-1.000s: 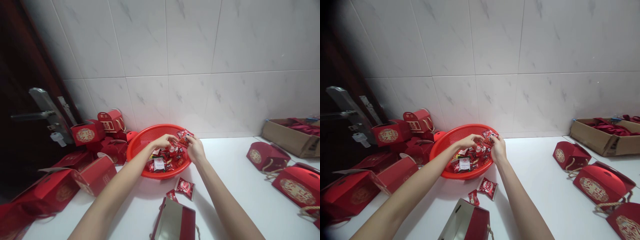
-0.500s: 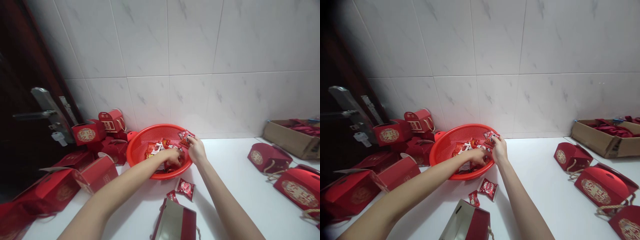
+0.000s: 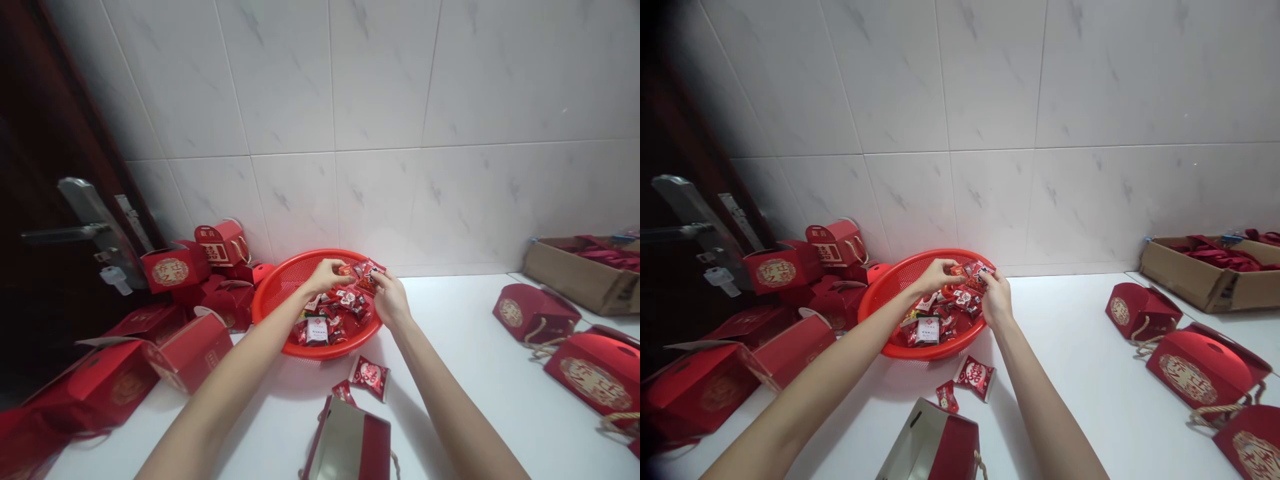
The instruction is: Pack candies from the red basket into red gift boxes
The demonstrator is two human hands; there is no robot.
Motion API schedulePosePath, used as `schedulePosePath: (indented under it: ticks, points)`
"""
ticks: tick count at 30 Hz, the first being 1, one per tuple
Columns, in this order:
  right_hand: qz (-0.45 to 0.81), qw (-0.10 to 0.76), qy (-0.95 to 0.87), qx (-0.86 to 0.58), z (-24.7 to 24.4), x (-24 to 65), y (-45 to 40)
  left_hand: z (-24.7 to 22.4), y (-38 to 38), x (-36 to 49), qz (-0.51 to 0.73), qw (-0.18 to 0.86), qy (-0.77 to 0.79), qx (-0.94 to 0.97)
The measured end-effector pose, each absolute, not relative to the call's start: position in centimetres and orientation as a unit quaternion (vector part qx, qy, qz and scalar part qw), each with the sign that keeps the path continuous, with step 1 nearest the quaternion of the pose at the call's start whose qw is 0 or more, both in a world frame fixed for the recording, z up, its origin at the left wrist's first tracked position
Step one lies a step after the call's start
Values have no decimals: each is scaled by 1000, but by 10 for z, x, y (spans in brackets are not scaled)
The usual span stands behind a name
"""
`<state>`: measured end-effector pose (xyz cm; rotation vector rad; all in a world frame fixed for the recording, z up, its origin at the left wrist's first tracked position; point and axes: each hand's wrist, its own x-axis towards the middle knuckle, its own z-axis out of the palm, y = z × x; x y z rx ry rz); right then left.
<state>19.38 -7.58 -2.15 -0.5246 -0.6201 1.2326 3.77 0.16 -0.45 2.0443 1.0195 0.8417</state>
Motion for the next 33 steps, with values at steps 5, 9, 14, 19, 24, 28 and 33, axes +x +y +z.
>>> schedulePosePath:
  ticks: [5, 9, 14, 19, 24, 28, 33]
  points:
    - [573, 733, -279, -235, -18, 194, -79, 4, -8, 42, 395, 470, 324, 719]
    - [579, 729, -285, -228, -19, 196, -78, 8, -14, 43, 396, 484, 320, 711]
    - [583, 727, -281, -229, -22, 200, -74, 8, -11, 45, 387, 526, 323, 685]
    - [591, 720, -277, -234, -21, 201, -75, 7, -12, 45, 372, 538, 312, 689]
    - [588, 726, -273, -229, -17, 198, -79, 15, -14, 44, 381, 492, 330, 709]
    - [574, 749, -248, -221, -17, 196, -78, 17, -6, 35, 317, 387, 471, 727]
    - [576, 748, -242, -222, -19, 195, -76, 1, 4, 13, 80, 336, 581, 737]
